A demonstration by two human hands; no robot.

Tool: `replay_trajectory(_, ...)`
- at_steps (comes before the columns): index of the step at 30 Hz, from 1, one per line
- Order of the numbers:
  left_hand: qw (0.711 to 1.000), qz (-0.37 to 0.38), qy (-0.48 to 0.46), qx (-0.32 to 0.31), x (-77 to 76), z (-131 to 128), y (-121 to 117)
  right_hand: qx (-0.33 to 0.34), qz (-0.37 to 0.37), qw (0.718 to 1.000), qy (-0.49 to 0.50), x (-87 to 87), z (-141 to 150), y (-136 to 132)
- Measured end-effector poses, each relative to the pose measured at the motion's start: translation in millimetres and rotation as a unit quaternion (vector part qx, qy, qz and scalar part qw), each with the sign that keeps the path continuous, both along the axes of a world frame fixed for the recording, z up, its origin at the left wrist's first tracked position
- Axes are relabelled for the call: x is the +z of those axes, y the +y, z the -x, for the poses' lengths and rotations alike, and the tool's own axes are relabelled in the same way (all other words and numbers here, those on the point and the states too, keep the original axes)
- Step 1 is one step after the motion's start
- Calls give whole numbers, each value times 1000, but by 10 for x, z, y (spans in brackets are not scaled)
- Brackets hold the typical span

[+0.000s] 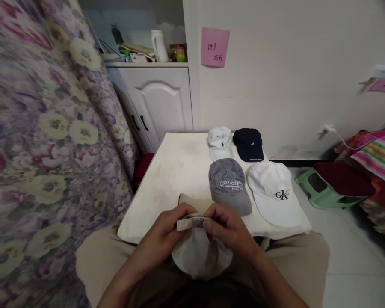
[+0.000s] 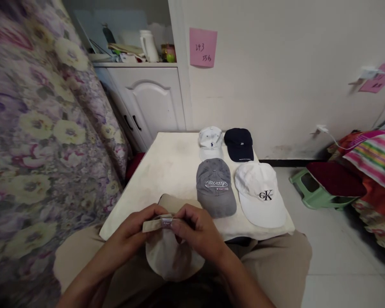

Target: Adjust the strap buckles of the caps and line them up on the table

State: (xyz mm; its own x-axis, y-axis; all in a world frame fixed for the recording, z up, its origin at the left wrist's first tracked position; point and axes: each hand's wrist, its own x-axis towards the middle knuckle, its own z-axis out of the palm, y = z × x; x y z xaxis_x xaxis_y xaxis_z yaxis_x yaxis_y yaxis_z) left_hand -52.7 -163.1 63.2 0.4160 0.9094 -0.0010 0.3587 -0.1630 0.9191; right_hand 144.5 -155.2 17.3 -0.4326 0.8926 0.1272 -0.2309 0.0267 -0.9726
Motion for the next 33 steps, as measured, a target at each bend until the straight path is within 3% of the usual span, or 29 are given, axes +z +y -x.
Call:
replay_trajectory(4, 990, 114, -84, -11, -31, 52, 18, 17, 32, 998, 43, 4, 17, -22)
replay_trajectory(11, 998, 35, -16, 40, -199, 31, 39, -8, 60, 998, 22, -138, 22, 25)
replay_trajectory(20, 960, 225, -159, 50, -275, 0, 25, 42, 68, 996, 25, -230, -24, 106)
replay_trajectory(28, 970, 211, -112, 38, -263, -20, 87, 16, 25, 1000, -8, -316, 18, 158)
replay_trajectory(29, 972, 205, -110, 44, -270, -19, 84, 3, 5, 1000, -28, -300, 20, 149)
replay_trajectory(31, 976, 181, -103, 58, -290, -23, 73, -86, -71, 989, -94, -241, 21, 101)
replay_trajectory(33, 982, 151, -89, 73, -309, -38, 58, -220, -167, 948, -156, -161, 28, 13)
